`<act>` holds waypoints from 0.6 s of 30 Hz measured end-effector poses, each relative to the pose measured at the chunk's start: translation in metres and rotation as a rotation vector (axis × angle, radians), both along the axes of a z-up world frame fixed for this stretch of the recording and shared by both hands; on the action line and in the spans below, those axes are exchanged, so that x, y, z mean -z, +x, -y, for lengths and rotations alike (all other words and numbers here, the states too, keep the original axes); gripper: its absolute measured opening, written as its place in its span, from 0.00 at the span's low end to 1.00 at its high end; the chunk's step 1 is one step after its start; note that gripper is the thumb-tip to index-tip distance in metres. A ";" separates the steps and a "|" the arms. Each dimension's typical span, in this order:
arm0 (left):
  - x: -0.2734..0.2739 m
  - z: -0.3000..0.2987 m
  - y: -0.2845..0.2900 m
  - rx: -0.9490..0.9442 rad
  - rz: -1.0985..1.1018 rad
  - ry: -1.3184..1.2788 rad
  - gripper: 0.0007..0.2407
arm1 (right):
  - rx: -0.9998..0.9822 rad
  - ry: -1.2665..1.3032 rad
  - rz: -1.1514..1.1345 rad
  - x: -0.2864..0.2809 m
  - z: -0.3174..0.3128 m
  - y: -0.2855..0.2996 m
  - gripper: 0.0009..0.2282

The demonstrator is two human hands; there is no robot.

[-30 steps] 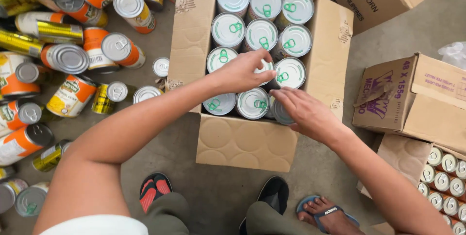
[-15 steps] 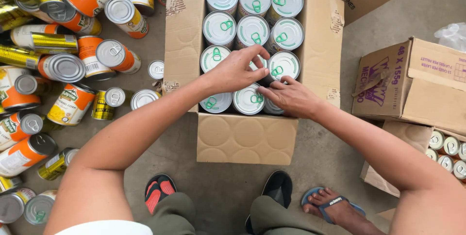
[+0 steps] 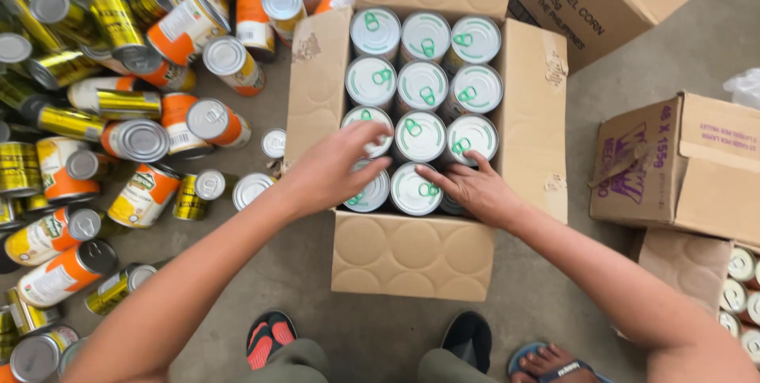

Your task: Picking up various canned goods from a pile on the floor and organizing them into a cardboard box.

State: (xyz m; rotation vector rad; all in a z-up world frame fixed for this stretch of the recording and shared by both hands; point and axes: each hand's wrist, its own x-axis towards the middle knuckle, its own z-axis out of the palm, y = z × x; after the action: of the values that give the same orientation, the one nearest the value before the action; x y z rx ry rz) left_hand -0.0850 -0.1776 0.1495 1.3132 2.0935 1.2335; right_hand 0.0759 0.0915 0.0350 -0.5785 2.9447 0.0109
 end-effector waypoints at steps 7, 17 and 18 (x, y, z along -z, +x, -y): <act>0.029 0.172 0.018 -0.688 0.228 -0.015 0.11 | 0.053 -0.109 0.002 -0.011 0.007 0.004 0.47; 0.186 0.266 0.102 -1.250 0.251 0.150 0.04 | 0.250 -0.142 0.220 -0.024 0.017 0.003 0.50; 0.170 0.234 0.108 -1.130 0.057 0.032 0.05 | 0.254 -0.167 0.201 -0.024 0.018 0.005 0.47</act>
State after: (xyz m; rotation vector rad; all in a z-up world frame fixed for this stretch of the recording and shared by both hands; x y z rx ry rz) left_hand 0.0232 -0.4120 -0.0206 -0.0437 2.8366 1.6209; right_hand 0.0813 0.0735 0.0589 -0.2056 2.8139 -0.3039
